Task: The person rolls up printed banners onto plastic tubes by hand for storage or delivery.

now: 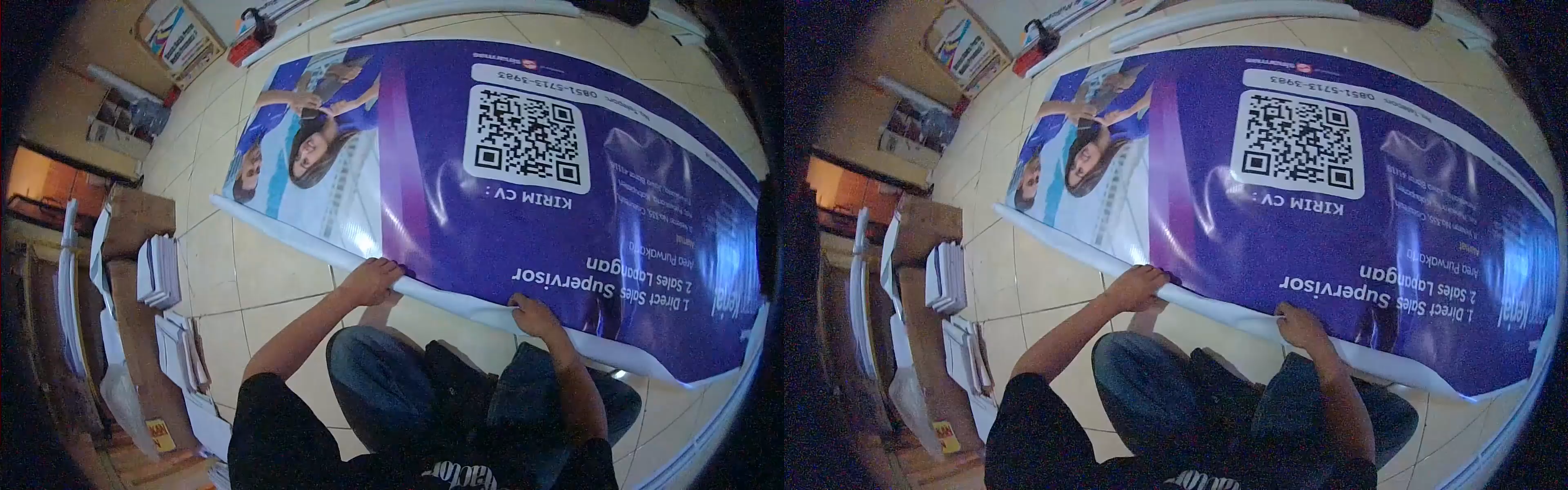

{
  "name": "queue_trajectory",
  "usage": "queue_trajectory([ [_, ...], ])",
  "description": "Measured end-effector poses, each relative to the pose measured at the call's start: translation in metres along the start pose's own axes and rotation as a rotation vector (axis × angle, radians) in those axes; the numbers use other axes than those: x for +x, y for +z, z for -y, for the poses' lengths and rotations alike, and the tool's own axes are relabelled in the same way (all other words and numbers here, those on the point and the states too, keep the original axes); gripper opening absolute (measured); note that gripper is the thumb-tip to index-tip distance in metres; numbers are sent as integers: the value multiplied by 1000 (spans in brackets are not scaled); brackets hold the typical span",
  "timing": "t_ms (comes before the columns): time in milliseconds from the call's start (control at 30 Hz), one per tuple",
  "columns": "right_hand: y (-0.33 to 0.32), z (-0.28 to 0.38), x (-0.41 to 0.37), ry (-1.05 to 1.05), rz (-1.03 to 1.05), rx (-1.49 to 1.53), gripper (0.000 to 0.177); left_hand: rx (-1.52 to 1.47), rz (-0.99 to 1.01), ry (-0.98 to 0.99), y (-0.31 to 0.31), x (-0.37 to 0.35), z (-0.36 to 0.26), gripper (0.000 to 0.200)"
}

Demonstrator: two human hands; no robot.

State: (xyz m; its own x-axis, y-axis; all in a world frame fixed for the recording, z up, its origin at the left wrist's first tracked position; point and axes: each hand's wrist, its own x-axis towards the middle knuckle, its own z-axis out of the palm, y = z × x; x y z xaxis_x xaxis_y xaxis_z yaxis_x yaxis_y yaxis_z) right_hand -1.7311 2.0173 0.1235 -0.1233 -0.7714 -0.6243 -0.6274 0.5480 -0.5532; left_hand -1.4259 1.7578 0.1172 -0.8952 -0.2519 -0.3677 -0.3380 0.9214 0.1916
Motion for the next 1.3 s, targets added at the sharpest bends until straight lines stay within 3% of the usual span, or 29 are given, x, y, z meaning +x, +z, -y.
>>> queue_trajectory([
  [33,-7,6,-13,55,-15,17,42,8,4,22,-13,5,1,53],
  [67,17,-22,-20,-184,-253,-100,52,-87,167,-74,-35,12,3,55],
  [100,17,-32,-30,-127,-272,-86,52,-181,340,-147,-46,21,6,57],
  [133,16,-42,-46,-205,-312,-243,54,-105,243,-19,-20,25,40,57],
  [167,10,-60,-70,-247,-339,-414,56,-50,273,-82,19,34,82,58],
  [200,10,-93,-86,-188,-338,-512,57,-53,179,18,15,38,91,57],
  [233,13,-129,-94,-130,-328,-607,59,-111,300,-147,-21,42,67,55],
  [300,11,-192,-114,12,-579,-586,52,-97,393,-347,-3,40,106,50],
  [367,14,-241,-112,-68,-628,-493,55,192,332,-87,-14,51,89,55],
  [433,-15,-214,-115,7,-463,-483,56,-89,117,-40,-45,65,-1,64],
  [500,-25,-225,-95,-5,-387,-411,57,-102,-43,129,-54,81,-83,65],
  [567,-36,-238,-98,-36,-319,-347,58,76,-180,196,0,105,-104,69],
  [633,-45,-240,-120,-281,-463,-478,51,32,-170,232,9,118,-112,57],
  [667,-47,-258,-136,-304,-486,-504,48,39,-108,144,17,120,-103,53],
  [700,-51,-286,-149,-289,-496,-501,48,49,-43,53,25,120,-89,48],
  [767,-64,-362,-188,-234,-613,-569,52,87,-139,86,29,110,-56,39],
  [833,-82,-467,-233,-68,-656,-565,55,55,-149,-3,47,110,-24,41],
  [867,-106,-490,-271,190,-496,-628,54,17,-104,-96,45,102,-12,39],
  [900,-112,-523,-302,266,-635,-704,52,-11,-73,-185,39,100,-2,37],
  [933,-118,-561,-322,307,-715,-669,55,80,-37,-99,31,92,2,50],
  [967,-123,-596,-332,496,-571,-679,61,174,3,-12,9,95,-14,63],
  [1000,-124,-622,-338,489,-608,-639,60,181,4,-8,0,102,-34,63],
  [1067,-123,-654,-346,492,-646,-594,59,61,-59,-67,-32,120,-129,86],
  [1100,-126,-632,-349,376,-663,-579,58,258,-49,4,-11,130,-127,98],
  [1133,-126,-631,-346,242,-674,-543,57,242,-36,41,8,144,-143,97],
  [1167,-126,-630,-338,236,-671,-532,57,-201,396,-87,13,179,-160,104],
  [1200,-125,-629,-327,98,-772,-533,49,46,-254,330,-18,193,-271,47],
  [1233,-124,-627,-319,-43,-873,-529,42,-54,-108,308,0,212,-291,58],
  [1300,-141,-626,-317,-150,-737,-386,44,-38,64,228,-10,260,-404,62],
])
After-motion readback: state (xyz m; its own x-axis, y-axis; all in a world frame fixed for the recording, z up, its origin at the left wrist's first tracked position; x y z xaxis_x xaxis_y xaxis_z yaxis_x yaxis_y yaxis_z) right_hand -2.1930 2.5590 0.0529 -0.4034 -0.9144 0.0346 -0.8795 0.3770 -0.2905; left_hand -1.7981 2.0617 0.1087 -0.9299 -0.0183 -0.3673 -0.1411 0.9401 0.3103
